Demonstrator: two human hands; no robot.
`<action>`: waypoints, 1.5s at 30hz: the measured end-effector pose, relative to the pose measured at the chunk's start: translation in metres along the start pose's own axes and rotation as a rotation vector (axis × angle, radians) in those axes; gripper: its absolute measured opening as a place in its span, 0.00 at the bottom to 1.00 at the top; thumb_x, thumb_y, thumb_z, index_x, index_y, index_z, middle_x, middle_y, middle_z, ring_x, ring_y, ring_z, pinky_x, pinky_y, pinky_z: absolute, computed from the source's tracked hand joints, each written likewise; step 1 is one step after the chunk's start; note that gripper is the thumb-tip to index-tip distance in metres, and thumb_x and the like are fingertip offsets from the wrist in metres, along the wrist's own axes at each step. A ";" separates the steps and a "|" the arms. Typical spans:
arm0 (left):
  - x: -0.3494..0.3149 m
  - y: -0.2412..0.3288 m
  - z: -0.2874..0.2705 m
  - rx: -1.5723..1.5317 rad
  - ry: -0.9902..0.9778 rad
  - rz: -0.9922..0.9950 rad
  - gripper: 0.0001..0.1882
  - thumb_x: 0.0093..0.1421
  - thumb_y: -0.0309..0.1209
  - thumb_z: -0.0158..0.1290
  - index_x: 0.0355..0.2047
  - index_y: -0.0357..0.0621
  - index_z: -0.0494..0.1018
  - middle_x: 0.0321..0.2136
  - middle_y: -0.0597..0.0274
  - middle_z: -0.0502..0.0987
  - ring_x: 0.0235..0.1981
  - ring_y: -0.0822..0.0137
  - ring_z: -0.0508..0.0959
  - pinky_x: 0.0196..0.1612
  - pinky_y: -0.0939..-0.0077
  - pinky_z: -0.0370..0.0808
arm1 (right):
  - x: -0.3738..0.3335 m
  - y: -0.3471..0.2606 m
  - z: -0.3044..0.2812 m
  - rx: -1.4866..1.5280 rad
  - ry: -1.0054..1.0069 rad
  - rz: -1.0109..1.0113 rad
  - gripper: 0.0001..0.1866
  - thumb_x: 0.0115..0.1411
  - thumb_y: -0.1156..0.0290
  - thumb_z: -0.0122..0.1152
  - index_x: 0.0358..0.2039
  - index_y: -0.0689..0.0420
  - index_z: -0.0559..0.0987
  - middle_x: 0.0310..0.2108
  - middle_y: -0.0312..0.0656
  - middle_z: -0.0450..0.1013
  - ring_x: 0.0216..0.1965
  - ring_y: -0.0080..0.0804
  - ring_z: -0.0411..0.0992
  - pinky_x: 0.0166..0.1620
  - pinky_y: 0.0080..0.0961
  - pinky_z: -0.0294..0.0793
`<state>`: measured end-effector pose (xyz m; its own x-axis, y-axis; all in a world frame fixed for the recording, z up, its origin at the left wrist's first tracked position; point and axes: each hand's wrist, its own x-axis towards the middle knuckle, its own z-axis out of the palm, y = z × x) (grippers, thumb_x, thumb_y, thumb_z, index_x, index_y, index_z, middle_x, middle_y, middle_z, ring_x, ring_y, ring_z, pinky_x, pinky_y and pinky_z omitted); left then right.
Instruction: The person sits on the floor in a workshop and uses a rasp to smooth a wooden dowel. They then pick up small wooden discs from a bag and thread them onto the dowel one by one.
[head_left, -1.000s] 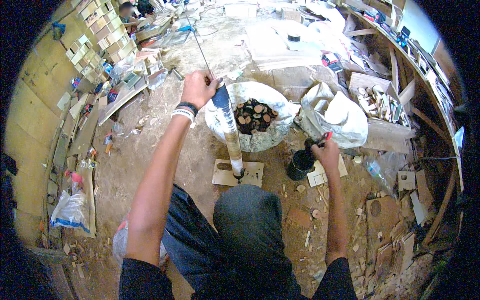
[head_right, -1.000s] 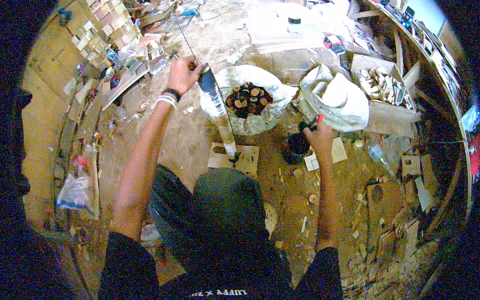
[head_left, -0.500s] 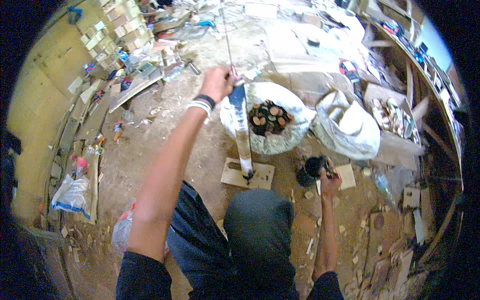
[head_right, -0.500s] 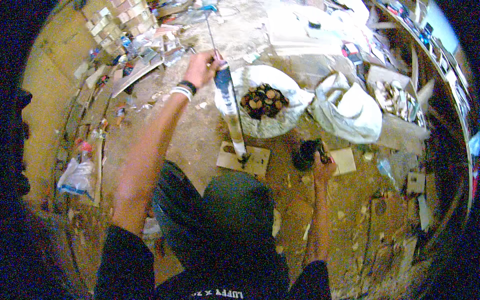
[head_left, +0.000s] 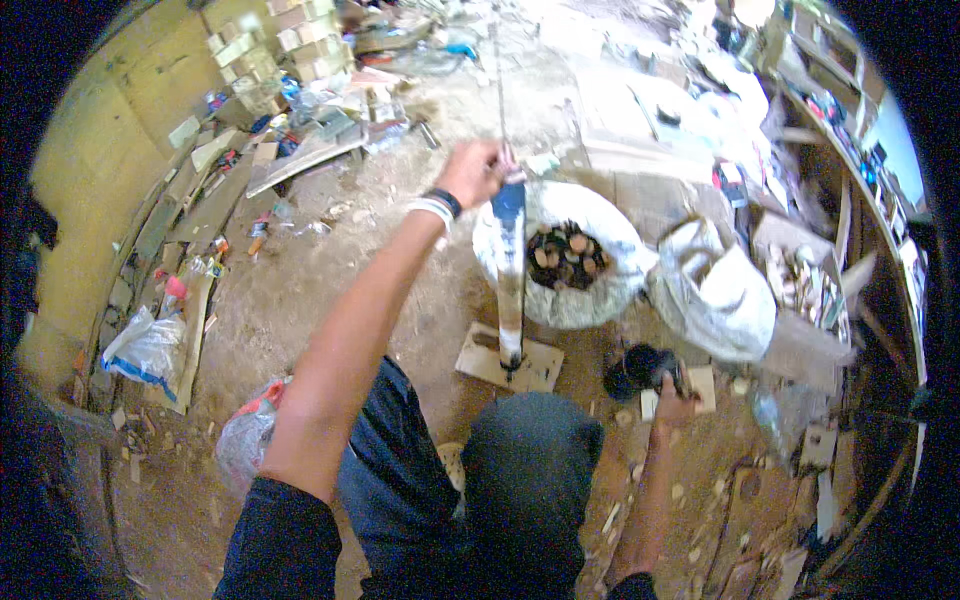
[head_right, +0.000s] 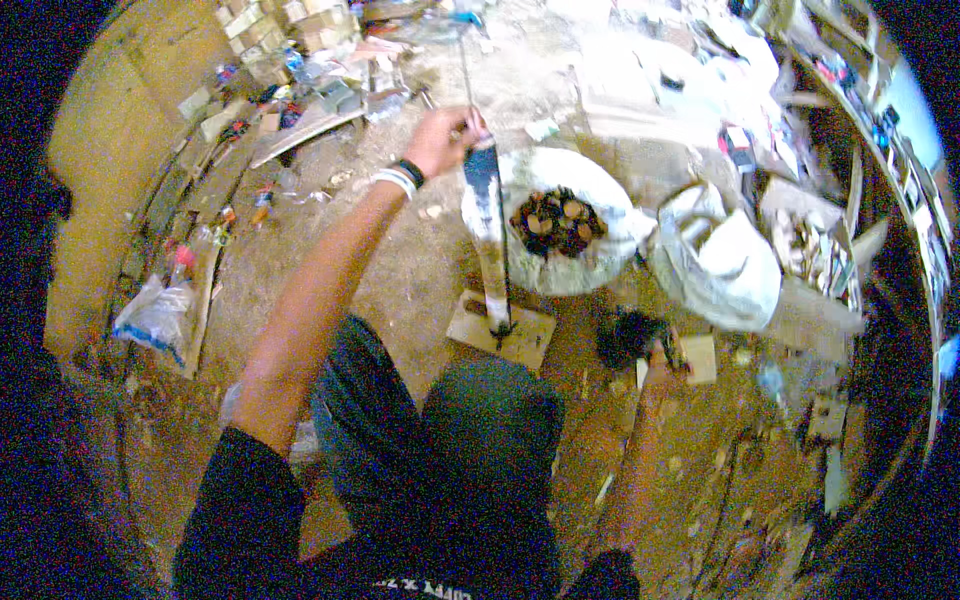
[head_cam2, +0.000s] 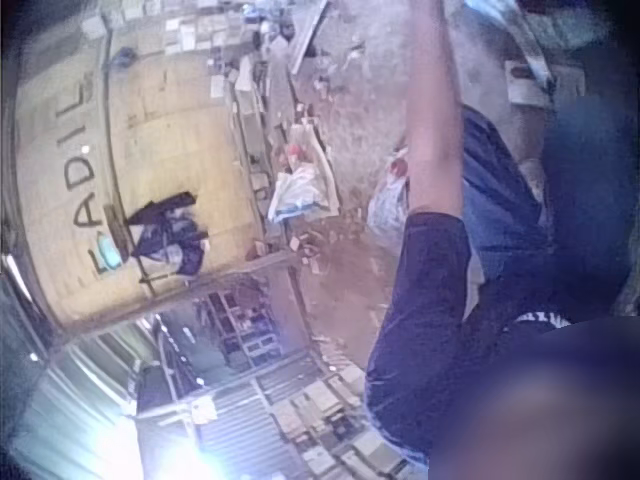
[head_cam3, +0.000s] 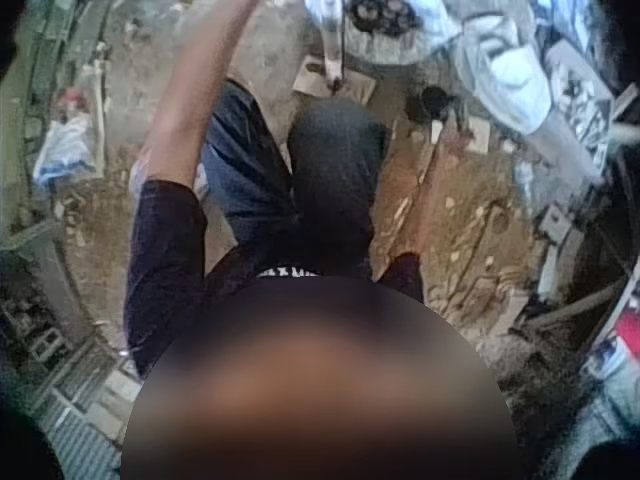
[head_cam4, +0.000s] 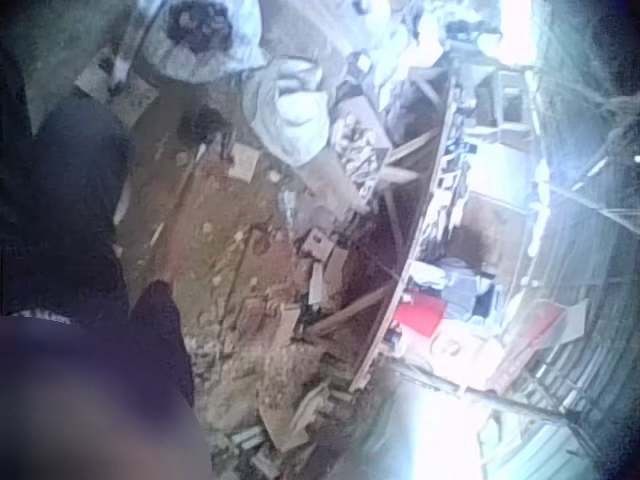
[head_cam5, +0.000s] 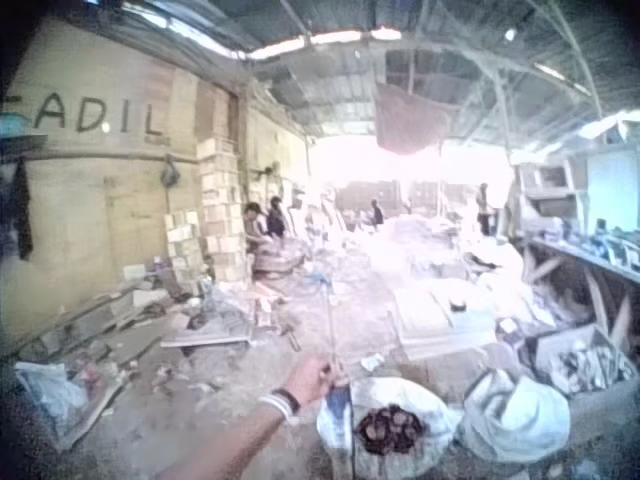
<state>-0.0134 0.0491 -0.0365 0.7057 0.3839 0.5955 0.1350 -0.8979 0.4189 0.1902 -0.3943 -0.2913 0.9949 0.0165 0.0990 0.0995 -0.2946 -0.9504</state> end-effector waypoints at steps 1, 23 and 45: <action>0.002 0.000 -0.002 0.020 0.013 0.005 0.04 0.59 0.28 0.59 0.32 0.42 0.77 0.28 0.53 0.81 0.32 0.57 0.82 0.39 0.65 0.78 | 0.002 0.008 0.000 0.015 0.022 -0.018 0.28 0.59 0.67 0.71 0.58 0.64 0.76 0.46 0.45 0.79 0.40 0.34 0.78 0.49 0.32 0.77; 0.022 0.040 0.023 -0.013 -0.122 -0.001 0.04 0.57 0.28 0.60 0.33 0.43 0.79 0.28 0.52 0.81 0.30 0.55 0.81 0.37 0.64 0.77 | -0.134 -0.139 0.103 0.204 -0.646 -0.421 0.27 0.64 0.67 0.63 0.61 0.61 0.71 0.50 0.48 0.77 0.46 0.35 0.77 0.52 0.31 0.73; 0.013 0.034 0.005 -0.245 -0.181 0.062 0.02 0.62 0.23 0.56 0.35 0.38 0.76 0.33 0.55 0.82 0.38 0.63 0.82 0.45 0.67 0.77 | -0.092 -0.082 0.102 0.162 -0.825 -0.206 0.20 0.59 0.72 0.68 0.51 0.63 0.80 0.48 0.41 0.79 0.49 0.29 0.76 0.55 0.28 0.72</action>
<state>0.0036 0.0222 -0.0175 0.8225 0.2657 0.5029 -0.0683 -0.8316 0.5511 0.0923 -0.2744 -0.2527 0.6420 0.7616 0.0882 0.2175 -0.0706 -0.9735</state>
